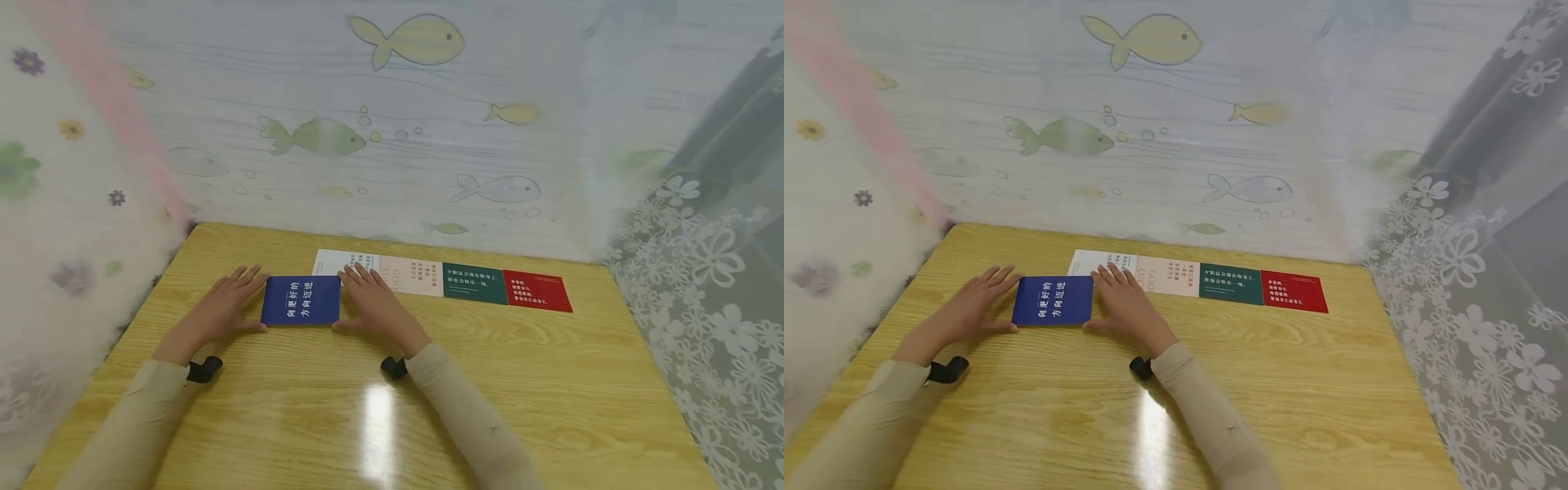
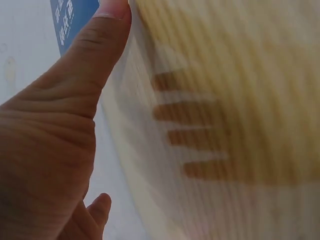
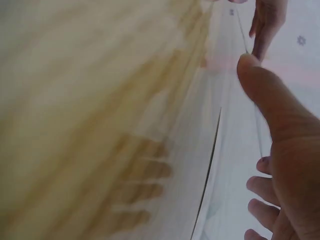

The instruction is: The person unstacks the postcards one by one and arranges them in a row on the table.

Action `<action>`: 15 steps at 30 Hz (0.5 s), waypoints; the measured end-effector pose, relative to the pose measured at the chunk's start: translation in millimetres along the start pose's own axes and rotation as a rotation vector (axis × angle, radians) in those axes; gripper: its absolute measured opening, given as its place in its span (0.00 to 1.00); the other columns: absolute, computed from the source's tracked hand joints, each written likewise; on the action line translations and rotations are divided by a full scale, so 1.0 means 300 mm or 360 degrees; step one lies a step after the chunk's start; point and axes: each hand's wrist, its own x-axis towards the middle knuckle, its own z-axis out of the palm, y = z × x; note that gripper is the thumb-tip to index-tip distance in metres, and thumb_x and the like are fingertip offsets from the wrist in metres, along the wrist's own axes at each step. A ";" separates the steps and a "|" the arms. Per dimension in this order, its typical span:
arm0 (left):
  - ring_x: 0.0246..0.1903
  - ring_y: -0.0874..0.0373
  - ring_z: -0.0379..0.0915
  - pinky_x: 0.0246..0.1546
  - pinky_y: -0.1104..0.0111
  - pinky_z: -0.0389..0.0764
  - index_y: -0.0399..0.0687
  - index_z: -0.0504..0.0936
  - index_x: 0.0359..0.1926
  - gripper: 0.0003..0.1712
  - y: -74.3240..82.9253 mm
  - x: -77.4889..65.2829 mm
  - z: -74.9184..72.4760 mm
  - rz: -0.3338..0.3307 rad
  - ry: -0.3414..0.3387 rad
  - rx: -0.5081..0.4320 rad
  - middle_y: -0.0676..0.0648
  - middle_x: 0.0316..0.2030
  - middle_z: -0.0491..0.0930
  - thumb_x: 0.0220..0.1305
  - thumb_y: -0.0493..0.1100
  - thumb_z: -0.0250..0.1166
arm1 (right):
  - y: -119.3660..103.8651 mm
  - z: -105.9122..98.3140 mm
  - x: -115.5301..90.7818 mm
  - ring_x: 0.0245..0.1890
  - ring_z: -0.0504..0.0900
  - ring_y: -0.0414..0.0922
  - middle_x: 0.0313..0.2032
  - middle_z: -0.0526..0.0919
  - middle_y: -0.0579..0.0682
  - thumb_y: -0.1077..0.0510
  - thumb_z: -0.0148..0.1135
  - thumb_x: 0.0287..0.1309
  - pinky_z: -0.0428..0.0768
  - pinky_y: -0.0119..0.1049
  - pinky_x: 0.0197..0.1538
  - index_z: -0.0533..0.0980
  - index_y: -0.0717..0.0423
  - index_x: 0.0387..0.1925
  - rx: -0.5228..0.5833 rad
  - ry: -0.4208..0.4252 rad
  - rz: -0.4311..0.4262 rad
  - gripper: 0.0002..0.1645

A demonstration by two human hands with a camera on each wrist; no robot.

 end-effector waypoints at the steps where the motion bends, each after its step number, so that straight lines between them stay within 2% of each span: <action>1: 0.74 0.24 0.44 0.69 0.28 0.52 0.34 0.58 0.77 0.60 -0.012 0.015 -0.003 0.0002 -0.0017 -0.0009 0.27 0.76 0.53 0.51 0.53 0.80 | 0.003 0.001 0.015 0.82 0.41 0.49 0.81 0.50 0.52 0.27 0.65 0.57 0.42 0.47 0.82 0.49 0.53 0.81 -0.0005 -0.0001 0.0011 0.64; 7: 0.72 0.21 0.47 0.66 0.26 0.56 0.32 0.59 0.75 0.59 -0.075 0.099 -0.044 -0.0004 -0.0097 0.0045 0.24 0.74 0.55 0.53 0.53 0.79 | 0.017 -0.002 0.113 0.82 0.44 0.49 0.80 0.52 0.52 0.26 0.65 0.56 0.44 0.47 0.82 0.50 0.52 0.81 0.0005 -0.0002 0.0061 0.64; 15: 0.72 0.21 0.45 0.68 0.27 0.52 0.33 0.57 0.76 0.61 -0.160 0.173 -0.084 -0.0106 -0.0217 0.0105 0.25 0.74 0.54 0.53 0.56 0.79 | 0.032 -0.007 0.238 0.81 0.49 0.52 0.79 0.55 0.53 0.29 0.66 0.58 0.48 0.48 0.82 0.52 0.53 0.80 0.0083 0.0007 0.0056 0.61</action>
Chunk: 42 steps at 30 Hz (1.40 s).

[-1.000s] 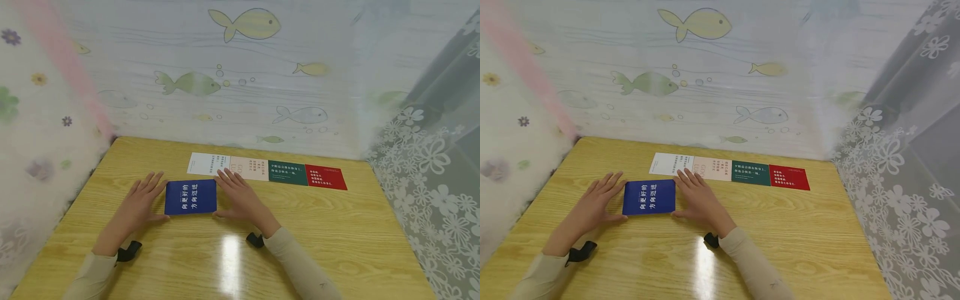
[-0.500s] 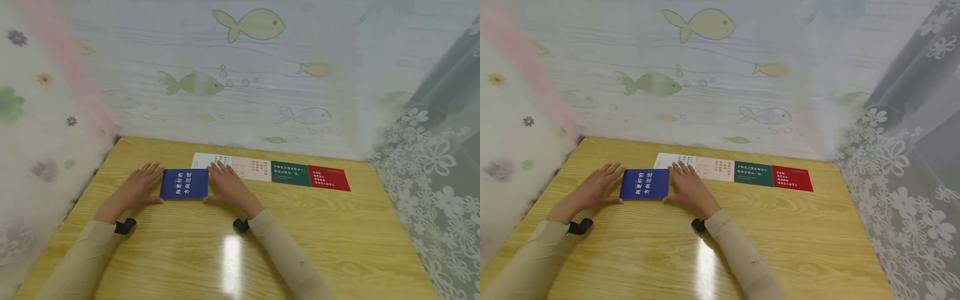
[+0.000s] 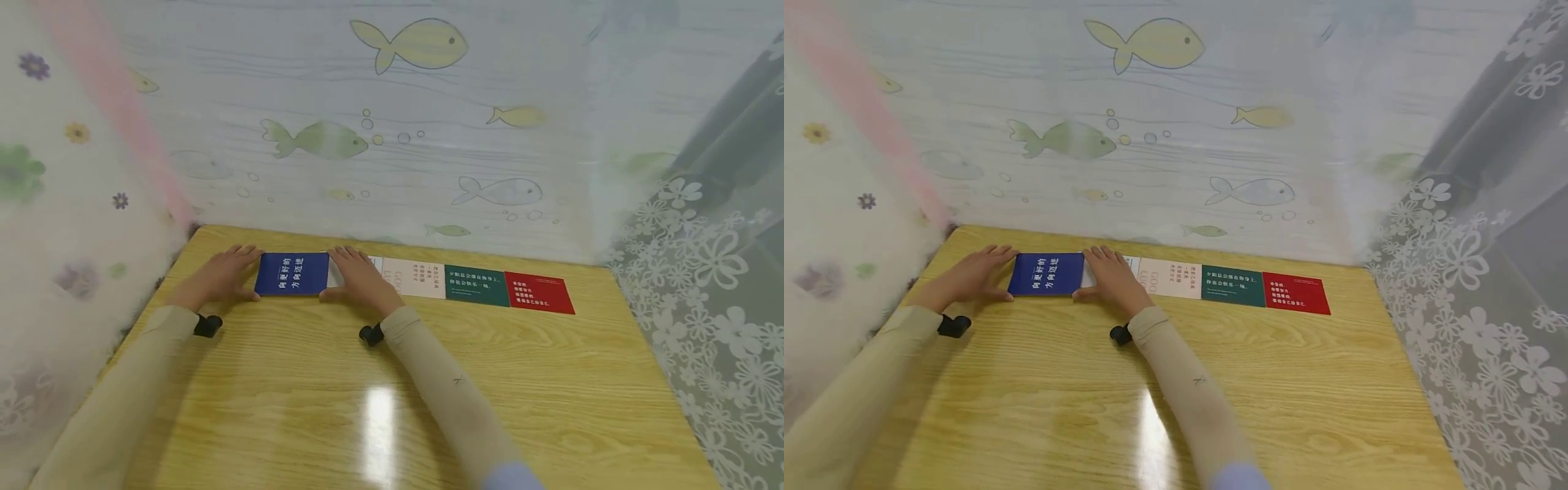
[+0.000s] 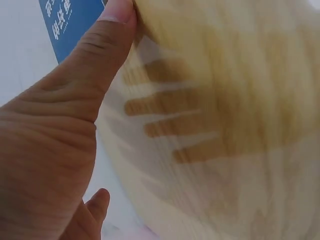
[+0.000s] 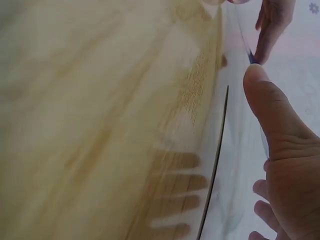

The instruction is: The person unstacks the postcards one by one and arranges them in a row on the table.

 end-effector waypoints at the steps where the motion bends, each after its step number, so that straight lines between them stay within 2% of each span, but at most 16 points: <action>1: 0.72 0.21 0.45 0.68 0.27 0.52 0.33 0.57 0.76 0.61 -0.011 0.005 -0.007 -0.0008 -0.0008 0.0006 0.25 0.74 0.54 0.53 0.56 0.79 | -0.001 0.001 0.014 0.81 0.48 0.52 0.79 0.55 0.53 0.29 0.66 0.58 0.47 0.48 0.82 0.52 0.52 0.81 0.0022 -0.0002 0.0003 0.61; 6: 0.72 0.22 0.46 0.68 0.27 0.52 0.32 0.56 0.77 0.61 -0.057 0.023 -0.036 -0.0047 -0.0064 0.0022 0.24 0.74 0.54 0.54 0.57 0.78 | -0.007 0.003 0.072 0.81 0.45 0.50 0.80 0.53 0.52 0.29 0.65 0.58 0.45 0.47 0.82 0.51 0.50 0.81 0.0069 -0.0033 0.0043 0.61; 12: 0.73 0.23 0.45 0.70 0.28 0.49 0.32 0.57 0.76 0.60 -0.075 0.034 -0.067 -0.0056 -0.0117 0.0023 0.24 0.74 0.54 0.53 0.58 0.78 | -0.021 0.003 0.115 0.81 0.48 0.51 0.80 0.54 0.53 0.29 0.66 0.57 0.48 0.50 0.82 0.53 0.51 0.80 0.0007 -0.0065 0.0069 0.60; 21: 0.74 0.25 0.43 0.73 0.31 0.45 0.34 0.59 0.76 0.58 -0.074 0.055 -0.079 -0.0080 -0.0149 0.0071 0.27 0.75 0.54 0.54 0.55 0.78 | -0.022 0.020 0.129 0.81 0.47 0.52 0.79 0.55 0.51 0.28 0.64 0.58 0.48 0.50 0.82 0.53 0.50 0.80 -0.0033 -0.0070 0.0094 0.59; 32: 0.74 0.26 0.44 0.72 0.32 0.47 0.33 0.60 0.76 0.55 -0.054 0.056 -0.105 -0.0127 -0.0174 0.0083 0.28 0.75 0.55 0.55 0.52 0.78 | -0.041 0.033 0.149 0.80 0.49 0.54 0.78 0.59 0.54 0.27 0.65 0.57 0.50 0.51 0.81 0.56 0.52 0.79 -0.0073 -0.0056 0.0103 0.59; 42: 0.74 0.26 0.46 0.72 0.31 0.49 0.33 0.61 0.75 0.55 -0.052 0.054 -0.108 -0.0140 -0.0191 0.0098 0.27 0.74 0.57 0.56 0.54 0.77 | -0.042 0.030 0.147 0.81 0.47 0.54 0.79 0.55 0.55 0.28 0.66 0.57 0.48 0.50 0.82 0.55 0.53 0.80 -0.0035 -0.0076 0.0120 0.60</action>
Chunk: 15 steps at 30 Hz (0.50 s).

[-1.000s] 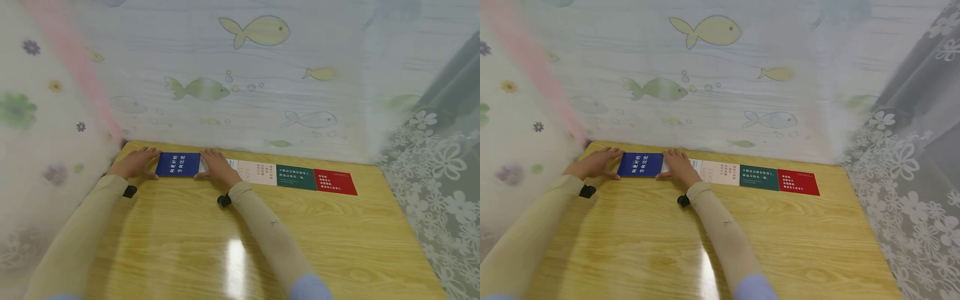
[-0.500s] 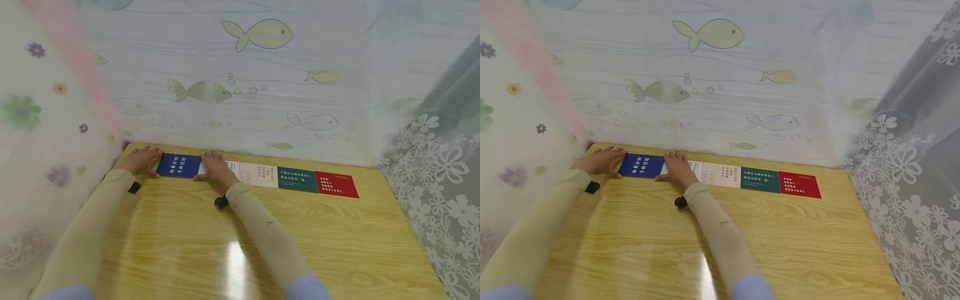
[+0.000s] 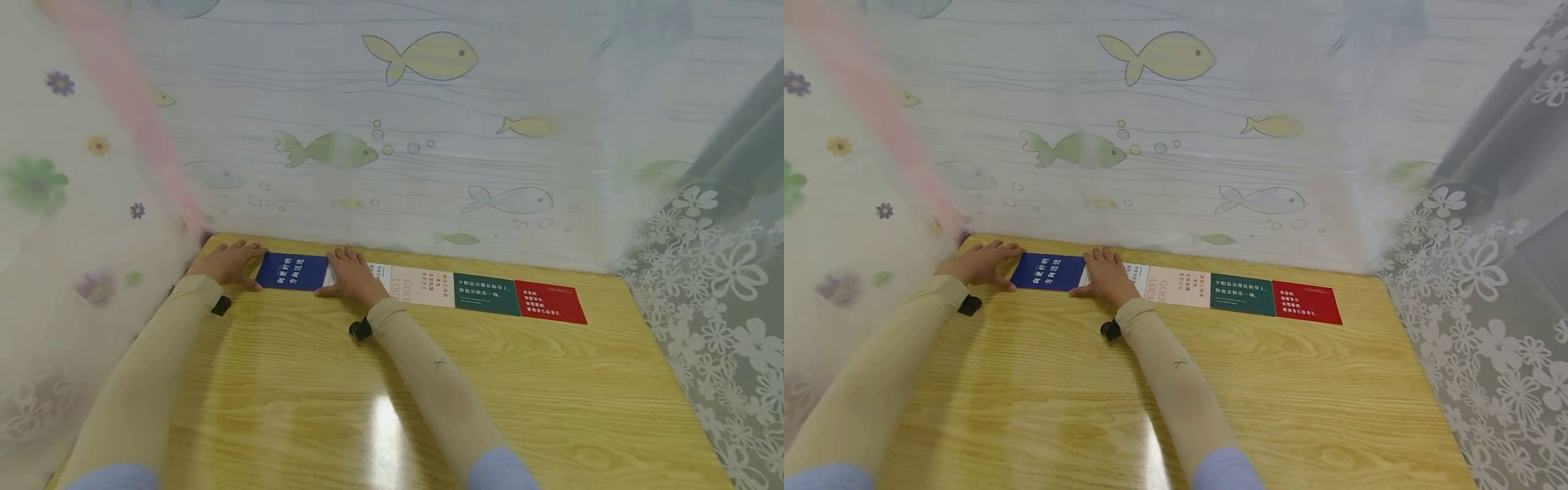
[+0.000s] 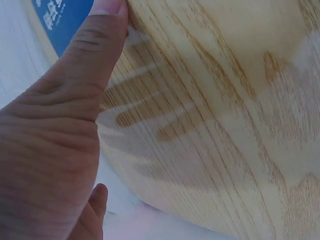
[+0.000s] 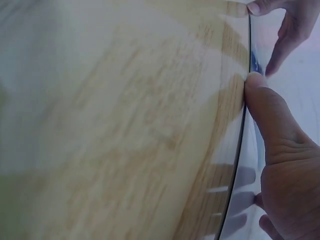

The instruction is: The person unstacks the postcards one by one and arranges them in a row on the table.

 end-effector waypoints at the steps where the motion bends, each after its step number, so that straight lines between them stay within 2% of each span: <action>1: 0.74 0.26 0.45 0.72 0.32 0.49 0.33 0.61 0.75 0.55 0.001 0.003 0.002 0.0002 -0.0004 -0.0004 0.28 0.74 0.56 0.56 0.55 0.76 | 0.003 0.001 0.000 0.81 0.46 0.54 0.79 0.55 0.55 0.28 0.66 0.57 0.48 0.50 0.82 0.54 0.53 0.80 0.0004 -0.0004 0.0006 0.61; 6: 0.74 0.24 0.43 0.72 0.31 0.47 0.33 0.57 0.77 0.57 -0.001 0.006 0.015 0.0016 -0.0005 -0.0078 0.26 0.75 0.54 0.58 0.55 0.76 | 0.014 0.007 -0.011 0.81 0.45 0.53 0.80 0.53 0.55 0.28 0.66 0.58 0.45 0.50 0.82 0.51 0.54 0.80 0.0074 -0.0002 0.0011 0.62; 9: 0.73 0.22 0.42 0.71 0.29 0.47 0.32 0.53 0.78 0.62 -0.003 -0.004 0.043 -0.0001 0.0017 -0.0178 0.25 0.75 0.52 0.57 0.61 0.75 | 0.017 0.009 -0.031 0.81 0.43 0.53 0.80 0.52 0.54 0.30 0.61 0.64 0.44 0.49 0.82 0.51 0.53 0.81 0.0095 0.0008 -0.0029 0.57; 13: 0.73 0.21 0.41 0.71 0.29 0.48 0.35 0.50 0.79 0.63 0.020 -0.016 0.108 -0.0020 0.0133 -0.0387 0.24 0.75 0.50 0.59 0.65 0.72 | 0.030 0.003 -0.069 0.82 0.41 0.51 0.81 0.49 0.53 0.36 0.51 0.74 0.42 0.47 0.82 0.50 0.51 0.81 0.0094 0.0008 -0.0111 0.46; 15: 0.74 0.23 0.40 0.71 0.30 0.47 0.36 0.50 0.79 0.59 0.053 -0.024 0.137 0.0009 0.0220 -0.0498 0.24 0.76 0.49 0.63 0.61 0.70 | 0.046 0.000 -0.093 0.82 0.41 0.51 0.81 0.49 0.53 0.38 0.48 0.77 0.42 0.47 0.82 0.50 0.52 0.81 0.0100 0.0021 -0.0139 0.43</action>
